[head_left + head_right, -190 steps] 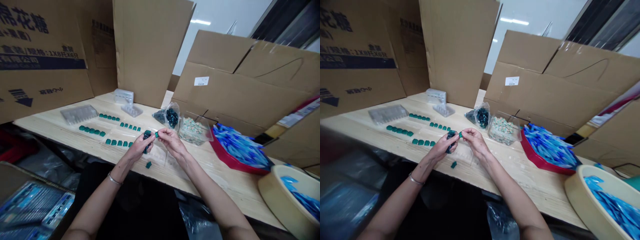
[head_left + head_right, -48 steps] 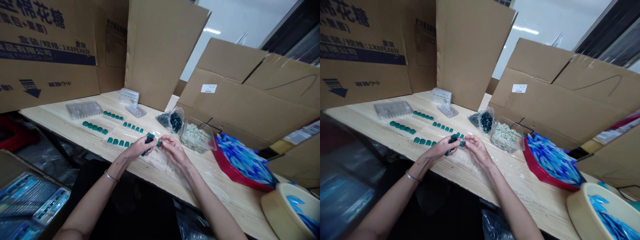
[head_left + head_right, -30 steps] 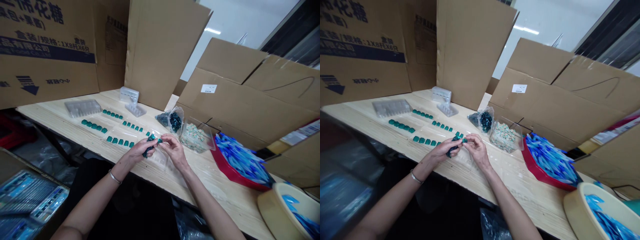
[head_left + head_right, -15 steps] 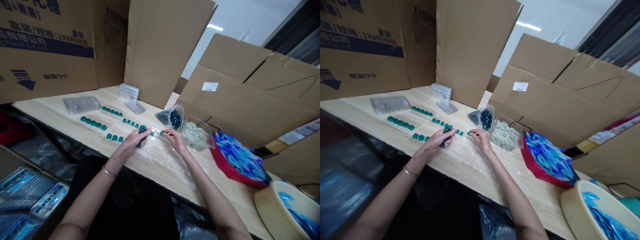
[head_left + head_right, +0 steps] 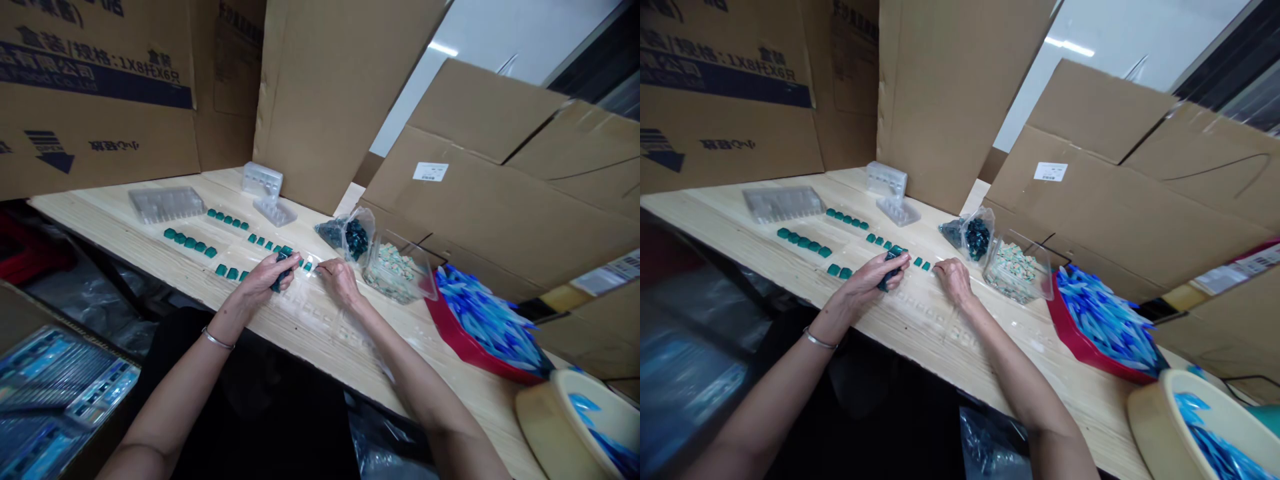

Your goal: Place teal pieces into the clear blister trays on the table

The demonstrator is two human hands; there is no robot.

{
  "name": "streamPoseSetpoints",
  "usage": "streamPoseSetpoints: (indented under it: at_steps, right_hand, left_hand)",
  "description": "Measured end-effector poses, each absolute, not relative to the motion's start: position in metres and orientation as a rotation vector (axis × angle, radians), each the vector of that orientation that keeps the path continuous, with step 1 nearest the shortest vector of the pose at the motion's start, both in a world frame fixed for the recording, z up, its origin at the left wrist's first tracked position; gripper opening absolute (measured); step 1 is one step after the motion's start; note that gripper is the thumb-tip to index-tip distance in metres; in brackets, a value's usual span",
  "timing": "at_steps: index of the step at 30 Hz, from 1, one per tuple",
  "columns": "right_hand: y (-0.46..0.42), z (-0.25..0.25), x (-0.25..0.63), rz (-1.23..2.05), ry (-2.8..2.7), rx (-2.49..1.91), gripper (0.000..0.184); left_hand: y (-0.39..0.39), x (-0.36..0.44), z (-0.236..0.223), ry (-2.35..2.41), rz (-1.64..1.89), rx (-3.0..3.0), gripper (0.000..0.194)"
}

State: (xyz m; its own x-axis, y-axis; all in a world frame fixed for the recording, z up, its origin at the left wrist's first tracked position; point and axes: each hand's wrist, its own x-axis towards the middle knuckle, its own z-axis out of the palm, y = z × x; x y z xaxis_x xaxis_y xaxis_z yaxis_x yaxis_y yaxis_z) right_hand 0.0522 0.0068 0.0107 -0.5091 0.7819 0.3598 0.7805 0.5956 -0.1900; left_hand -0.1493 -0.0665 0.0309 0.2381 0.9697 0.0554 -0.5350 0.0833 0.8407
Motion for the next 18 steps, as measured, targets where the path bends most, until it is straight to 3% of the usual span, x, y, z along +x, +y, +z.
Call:
streamPoseSetpoints:
  at_steps: [12, 18]
  right_hand:
    - [0.009, 0.006, 0.055, 0.070, -2.412, -1.123, 0.020]
    - [0.009, -0.001, 0.051, -0.047, -2.483, -1.089, 0.022]
  left_hand:
    - [-0.066, -0.148, 0.029, 0.639, 1.230, 0.890, 0.028]
    - [-0.066, -0.146, 0.027, 0.640, 1.212, 0.887, 0.028]
